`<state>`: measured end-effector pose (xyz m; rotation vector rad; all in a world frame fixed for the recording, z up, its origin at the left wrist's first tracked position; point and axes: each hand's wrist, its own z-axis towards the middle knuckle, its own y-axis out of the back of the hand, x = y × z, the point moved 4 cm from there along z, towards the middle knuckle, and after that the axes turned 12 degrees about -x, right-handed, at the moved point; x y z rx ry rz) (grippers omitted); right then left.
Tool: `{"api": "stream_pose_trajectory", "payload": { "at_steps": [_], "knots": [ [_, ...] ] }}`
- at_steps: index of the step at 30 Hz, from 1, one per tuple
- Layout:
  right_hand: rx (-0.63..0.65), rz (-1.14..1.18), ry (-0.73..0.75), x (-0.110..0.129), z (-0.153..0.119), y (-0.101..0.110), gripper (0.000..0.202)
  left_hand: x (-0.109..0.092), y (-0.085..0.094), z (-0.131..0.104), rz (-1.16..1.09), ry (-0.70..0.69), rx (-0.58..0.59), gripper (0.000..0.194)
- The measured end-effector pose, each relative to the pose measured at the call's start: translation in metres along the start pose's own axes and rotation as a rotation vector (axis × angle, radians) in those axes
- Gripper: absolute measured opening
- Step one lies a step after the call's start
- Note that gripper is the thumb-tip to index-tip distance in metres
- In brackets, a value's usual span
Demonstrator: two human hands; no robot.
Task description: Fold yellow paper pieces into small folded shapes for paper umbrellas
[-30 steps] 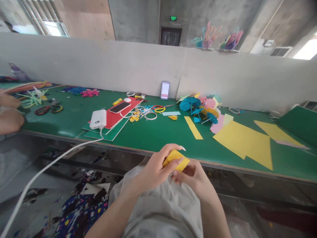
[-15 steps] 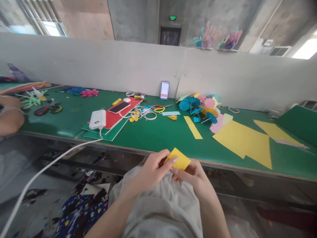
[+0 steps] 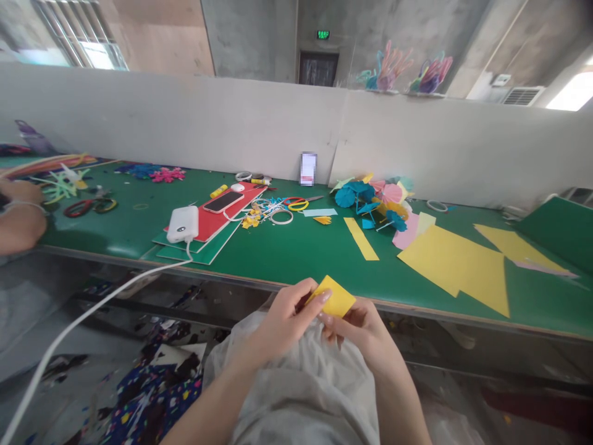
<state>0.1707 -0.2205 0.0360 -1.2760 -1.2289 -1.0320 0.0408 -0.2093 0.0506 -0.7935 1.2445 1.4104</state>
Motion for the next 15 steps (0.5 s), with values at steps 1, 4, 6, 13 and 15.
{"api": "stream_pose_trajectory", "payload": {
  "at_steps": [1,4,6,13,15],
  "knots": [
    [0.004,-0.013,0.005,0.0005,0.0002,-0.0005,0.025,0.0002,0.0004,0.0003,-0.015,0.010,0.006,0.035],
    [0.038,-0.028,0.011,0.0022,-0.0009,-0.0022,0.026,0.0003,0.0015,0.0011,-0.049,0.026,0.016,0.034],
    [0.055,-0.029,0.009,0.0028,-0.0025,-0.0023,0.027,0.0011,0.0017,0.0012,-0.064,0.042,0.019,0.033],
    [0.008,-0.020,0.023,-0.0008,-0.0052,0.0003,0.030,0.0030,-0.0033,-0.0025,-0.211,0.169,0.111,0.027],
    [0.020,-0.023,0.027,-0.0016,-0.0056,0.0001,0.030,0.0013,-0.0052,-0.0028,-0.270,0.235,0.194,0.024]
  ]
}}
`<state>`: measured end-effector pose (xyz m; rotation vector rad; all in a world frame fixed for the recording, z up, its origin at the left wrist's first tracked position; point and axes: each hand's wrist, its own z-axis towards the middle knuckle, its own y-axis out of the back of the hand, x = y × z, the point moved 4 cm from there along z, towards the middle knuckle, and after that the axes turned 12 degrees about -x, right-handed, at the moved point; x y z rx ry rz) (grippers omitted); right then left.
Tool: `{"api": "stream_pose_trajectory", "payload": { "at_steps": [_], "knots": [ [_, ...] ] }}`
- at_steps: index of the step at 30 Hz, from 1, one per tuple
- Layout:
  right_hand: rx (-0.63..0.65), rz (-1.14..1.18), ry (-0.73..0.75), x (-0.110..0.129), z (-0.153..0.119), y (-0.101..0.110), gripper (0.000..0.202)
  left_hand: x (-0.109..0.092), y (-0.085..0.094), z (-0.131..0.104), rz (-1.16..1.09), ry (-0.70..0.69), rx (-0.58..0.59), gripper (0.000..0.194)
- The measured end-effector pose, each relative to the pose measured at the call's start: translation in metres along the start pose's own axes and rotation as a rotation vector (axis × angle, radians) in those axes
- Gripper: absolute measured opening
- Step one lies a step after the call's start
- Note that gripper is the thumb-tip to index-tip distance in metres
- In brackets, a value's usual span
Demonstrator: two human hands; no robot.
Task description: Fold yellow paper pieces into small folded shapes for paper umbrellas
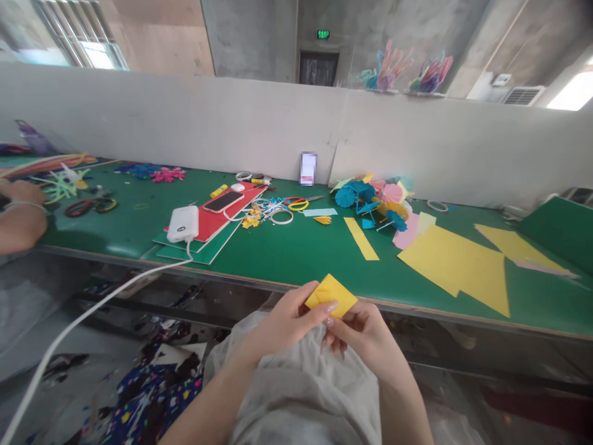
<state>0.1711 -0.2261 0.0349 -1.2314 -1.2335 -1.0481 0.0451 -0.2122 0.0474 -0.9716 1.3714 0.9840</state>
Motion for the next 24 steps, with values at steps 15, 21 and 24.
{"api": "stream_pose_trajectory", "payload": {
  "at_steps": [15,21,24],
  "knots": [
    [0.123,-0.029,-0.031,-0.0046,-0.0030,-0.0047,0.028,0.0025,0.0005,0.0028,-0.086,0.073,0.182,0.022],
    [0.144,-0.052,-0.016,-0.0009,-0.0042,-0.0069,0.028,0.0000,-0.0026,0.0034,-0.170,0.097,0.219,0.024],
    [0.136,-0.052,-0.011,-0.0009,-0.0038,-0.0054,0.028,0.0003,-0.0021,0.0031,-0.152,0.102,0.208,0.025]
  ]
}}
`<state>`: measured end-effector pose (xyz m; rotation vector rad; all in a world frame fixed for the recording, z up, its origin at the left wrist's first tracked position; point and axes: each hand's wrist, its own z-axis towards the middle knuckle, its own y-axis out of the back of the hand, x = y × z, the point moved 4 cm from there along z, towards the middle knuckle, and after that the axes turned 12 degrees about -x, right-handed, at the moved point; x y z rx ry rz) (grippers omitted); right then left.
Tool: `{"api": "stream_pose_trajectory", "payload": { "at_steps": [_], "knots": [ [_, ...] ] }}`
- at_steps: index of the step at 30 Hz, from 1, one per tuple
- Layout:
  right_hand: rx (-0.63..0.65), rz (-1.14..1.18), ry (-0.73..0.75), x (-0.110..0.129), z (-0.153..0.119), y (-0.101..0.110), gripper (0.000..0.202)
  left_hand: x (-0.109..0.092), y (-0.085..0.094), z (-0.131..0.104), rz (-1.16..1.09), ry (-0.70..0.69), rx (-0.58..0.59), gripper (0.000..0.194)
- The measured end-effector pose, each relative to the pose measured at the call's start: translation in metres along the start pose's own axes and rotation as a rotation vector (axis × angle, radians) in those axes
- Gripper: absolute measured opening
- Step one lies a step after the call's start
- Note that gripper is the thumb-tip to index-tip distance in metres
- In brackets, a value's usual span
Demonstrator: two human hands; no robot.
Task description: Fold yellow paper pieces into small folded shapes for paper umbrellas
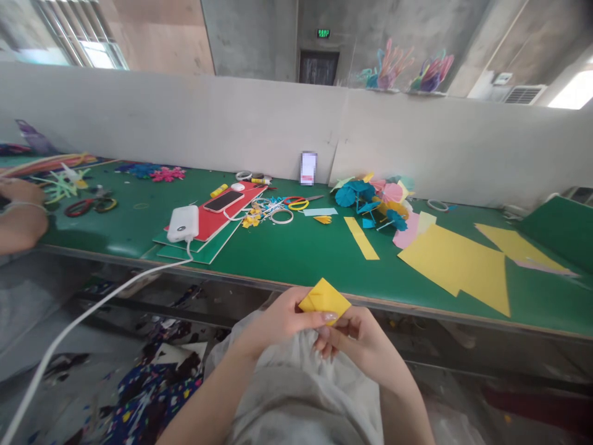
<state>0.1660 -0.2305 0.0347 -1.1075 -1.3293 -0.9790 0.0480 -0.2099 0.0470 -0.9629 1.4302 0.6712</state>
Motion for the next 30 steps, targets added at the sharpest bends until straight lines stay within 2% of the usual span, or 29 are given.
{"api": "stream_pose_trajectory", "payload": {
  "at_steps": [5,7,11,15,21,27,30],
  "knots": [
    [0.009,0.022,0.000,-0.0020,0.0004,0.0014,0.030,-0.0028,0.0083,-0.0016,0.182,-0.100,-0.144,0.023],
    [0.020,0.017,-0.003,-0.0025,0.0000,0.0012,0.030,-0.0027,0.0082,-0.0020,0.180,-0.101,-0.139,0.022],
    [0.037,-0.005,0.009,-0.0020,-0.0004,0.0011,0.031,0.0009,0.0033,-0.0015,0.034,-0.032,-0.052,0.022],
    [0.027,0.012,0.023,-0.0007,-0.0001,0.0023,0.028,-0.0008,0.0067,-0.0005,0.086,-0.099,-0.160,0.023],
    [0.033,0.005,0.004,0.0004,-0.0013,0.0024,0.026,-0.0033,0.0078,-0.0017,0.206,-0.163,-0.253,0.031],
    [0.045,-0.005,0.036,0.0026,-0.0016,-0.0004,0.025,-0.0028,0.0084,-0.0012,0.203,-0.170,-0.250,0.027],
    [0.042,0.039,0.047,0.0018,-0.0005,-0.0015,0.025,-0.0016,0.0081,-0.0006,0.163,-0.130,-0.208,0.025]
  ]
}}
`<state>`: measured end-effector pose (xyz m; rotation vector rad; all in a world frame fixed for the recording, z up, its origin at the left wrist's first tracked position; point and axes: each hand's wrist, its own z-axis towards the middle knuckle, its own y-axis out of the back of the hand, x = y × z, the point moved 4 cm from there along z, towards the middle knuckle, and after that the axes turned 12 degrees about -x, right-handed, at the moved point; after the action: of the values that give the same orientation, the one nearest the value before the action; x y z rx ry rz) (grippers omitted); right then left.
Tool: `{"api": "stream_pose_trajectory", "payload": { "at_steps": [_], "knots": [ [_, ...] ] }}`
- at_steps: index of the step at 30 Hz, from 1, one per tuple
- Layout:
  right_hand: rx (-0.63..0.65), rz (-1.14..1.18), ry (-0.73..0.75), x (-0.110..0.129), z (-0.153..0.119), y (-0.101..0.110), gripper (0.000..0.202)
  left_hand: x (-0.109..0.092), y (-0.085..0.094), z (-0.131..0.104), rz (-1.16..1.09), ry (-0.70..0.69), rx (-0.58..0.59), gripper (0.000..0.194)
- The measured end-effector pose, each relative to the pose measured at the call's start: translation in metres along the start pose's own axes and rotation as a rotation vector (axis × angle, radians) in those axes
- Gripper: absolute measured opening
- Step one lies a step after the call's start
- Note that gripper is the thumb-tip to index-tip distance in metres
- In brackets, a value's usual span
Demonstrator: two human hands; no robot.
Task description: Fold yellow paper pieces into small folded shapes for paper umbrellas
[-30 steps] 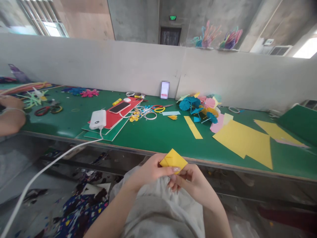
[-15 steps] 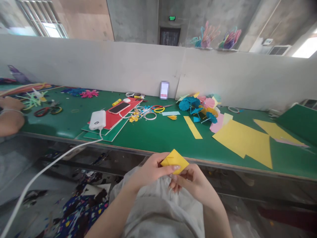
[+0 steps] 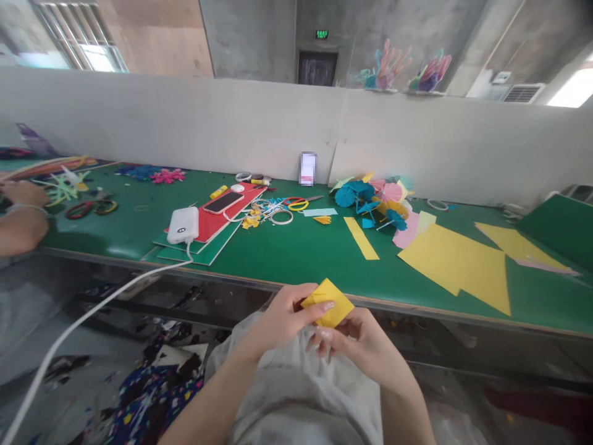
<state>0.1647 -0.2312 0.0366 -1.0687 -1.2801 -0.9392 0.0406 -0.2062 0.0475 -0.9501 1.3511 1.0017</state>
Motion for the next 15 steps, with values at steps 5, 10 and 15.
{"api": "stream_pose_trajectory", "payload": {
  "at_steps": [5,10,15],
  "knots": [
    [-0.060,0.098,-0.059,-0.0039,0.0024,0.0005,0.023,0.0024,-0.0005,0.0002,-0.075,0.039,0.008,0.021],
    [-0.045,0.136,-0.060,-0.0026,0.0031,-0.0008,0.022,0.0011,-0.0009,0.0006,-0.187,0.053,-0.019,0.022],
    [-0.036,0.119,-0.056,-0.0015,0.0038,-0.0009,0.020,0.0006,-0.0026,0.0002,-0.230,0.120,-0.007,0.022]
  ]
}}
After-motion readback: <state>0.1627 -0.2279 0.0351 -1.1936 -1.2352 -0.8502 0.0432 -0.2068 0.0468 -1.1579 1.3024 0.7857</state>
